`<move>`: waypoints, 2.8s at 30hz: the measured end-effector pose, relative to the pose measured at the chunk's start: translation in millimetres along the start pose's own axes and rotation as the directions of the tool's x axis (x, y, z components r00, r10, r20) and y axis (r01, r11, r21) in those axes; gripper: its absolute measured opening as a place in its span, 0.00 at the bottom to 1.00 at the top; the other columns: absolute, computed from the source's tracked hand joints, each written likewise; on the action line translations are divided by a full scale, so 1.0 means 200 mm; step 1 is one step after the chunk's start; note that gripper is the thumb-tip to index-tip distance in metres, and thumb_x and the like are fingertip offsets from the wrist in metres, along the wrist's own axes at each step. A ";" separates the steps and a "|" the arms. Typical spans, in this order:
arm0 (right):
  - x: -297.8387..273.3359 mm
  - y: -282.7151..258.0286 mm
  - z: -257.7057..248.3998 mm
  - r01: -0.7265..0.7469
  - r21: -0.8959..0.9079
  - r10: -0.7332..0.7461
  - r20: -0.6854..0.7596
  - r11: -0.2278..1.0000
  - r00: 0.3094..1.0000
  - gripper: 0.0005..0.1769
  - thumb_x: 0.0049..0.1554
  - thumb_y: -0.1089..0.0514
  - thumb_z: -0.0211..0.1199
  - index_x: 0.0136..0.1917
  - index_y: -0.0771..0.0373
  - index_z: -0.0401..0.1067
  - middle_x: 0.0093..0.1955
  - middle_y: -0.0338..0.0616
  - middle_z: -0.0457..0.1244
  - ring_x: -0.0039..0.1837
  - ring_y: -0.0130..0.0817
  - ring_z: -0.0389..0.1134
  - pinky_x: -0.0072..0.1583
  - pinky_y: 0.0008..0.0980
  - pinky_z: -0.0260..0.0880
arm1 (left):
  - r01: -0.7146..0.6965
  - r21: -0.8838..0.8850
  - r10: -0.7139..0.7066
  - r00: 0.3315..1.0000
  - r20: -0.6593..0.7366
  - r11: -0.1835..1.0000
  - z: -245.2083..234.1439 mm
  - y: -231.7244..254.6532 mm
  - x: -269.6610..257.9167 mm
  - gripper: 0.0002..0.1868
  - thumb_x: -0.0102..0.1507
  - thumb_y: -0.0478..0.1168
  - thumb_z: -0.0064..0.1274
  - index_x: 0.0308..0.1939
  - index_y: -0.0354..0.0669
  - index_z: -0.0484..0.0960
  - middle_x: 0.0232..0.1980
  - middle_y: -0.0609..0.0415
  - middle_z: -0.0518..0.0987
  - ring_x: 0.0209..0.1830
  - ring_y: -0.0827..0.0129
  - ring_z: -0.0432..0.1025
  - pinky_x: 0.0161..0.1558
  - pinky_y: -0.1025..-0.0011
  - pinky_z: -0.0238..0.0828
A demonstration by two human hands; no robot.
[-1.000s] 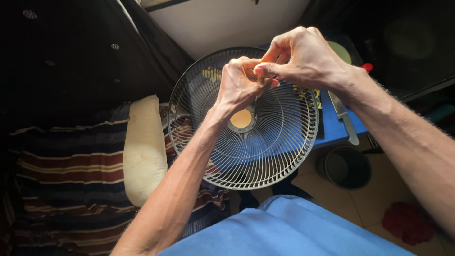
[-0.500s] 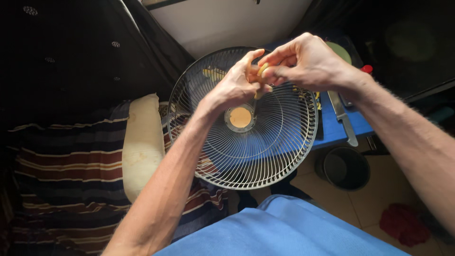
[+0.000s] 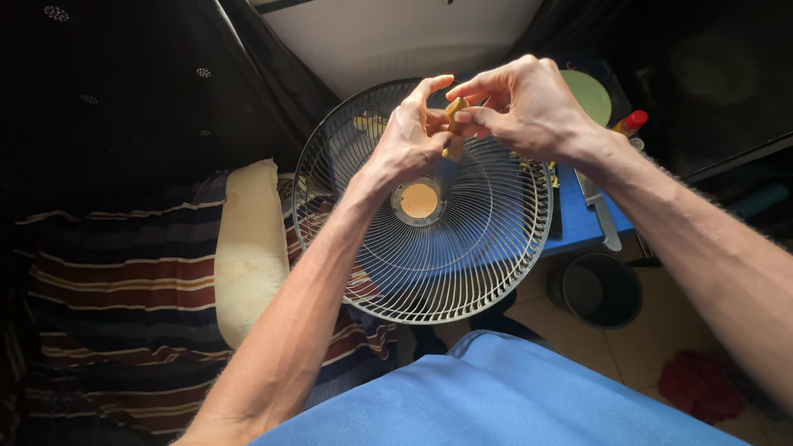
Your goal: The person assembles a standing fan by attaching the blades to the motor hub, securing them with a nut, and then fitting the front and rear protective cages. They use a cloth to wipe the blades and a knife to assist with tightening the central nut.
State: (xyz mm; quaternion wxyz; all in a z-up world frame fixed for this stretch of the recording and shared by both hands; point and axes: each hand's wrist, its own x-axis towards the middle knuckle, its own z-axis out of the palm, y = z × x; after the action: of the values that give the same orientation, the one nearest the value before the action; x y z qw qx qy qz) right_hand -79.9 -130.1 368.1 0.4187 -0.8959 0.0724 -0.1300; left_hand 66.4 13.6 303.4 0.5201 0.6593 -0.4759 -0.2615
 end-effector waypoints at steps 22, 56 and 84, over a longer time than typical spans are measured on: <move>0.04 -0.08 -0.09 -0.138 -0.247 0.171 0.121 0.959 0.978 0.17 0.60 0.50 0.64 0.57 0.63 0.78 0.45 0.49 0.73 0.46 0.37 0.76 0.50 0.36 0.78 | -0.014 -0.019 0.015 0.998 0.053 1.000 -0.01 0.07 -0.01 0.41 0.57 0.45 0.66 0.69 0.35 0.65 0.51 0.45 0.85 0.53 0.63 0.81 0.54 0.61 0.82; 0.06 -0.11 -0.11 -0.218 -0.258 0.263 0.153 0.941 0.953 0.18 0.60 0.52 0.60 0.61 0.57 0.77 0.47 0.47 0.74 0.44 0.34 0.78 0.49 0.35 0.80 | 0.068 -0.061 -0.056 0.983 0.177 0.996 -0.02 0.10 0.07 0.33 0.61 0.33 0.59 0.68 0.37 0.62 0.49 0.41 0.88 0.50 0.66 0.84 0.55 0.64 0.79; 0.05 -0.06 -0.04 -0.109 -0.321 0.119 0.010 0.941 0.993 0.17 0.52 0.53 0.71 0.52 0.64 0.81 0.43 0.56 0.73 0.43 0.40 0.78 0.48 0.36 0.80 | -0.061 0.079 0.073 0.985 -0.159 0.995 0.09 0.14 0.02 0.32 0.53 0.42 0.66 0.57 0.33 0.73 0.38 0.48 0.84 0.32 0.68 0.83 0.35 0.70 0.85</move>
State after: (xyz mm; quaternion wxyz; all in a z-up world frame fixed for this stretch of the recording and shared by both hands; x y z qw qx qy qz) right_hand -72.0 -130.9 384.5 0.2759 -0.9479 0.1382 -0.0792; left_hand 43.3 2.3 325.1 0.5407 0.6806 -0.4636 -0.1718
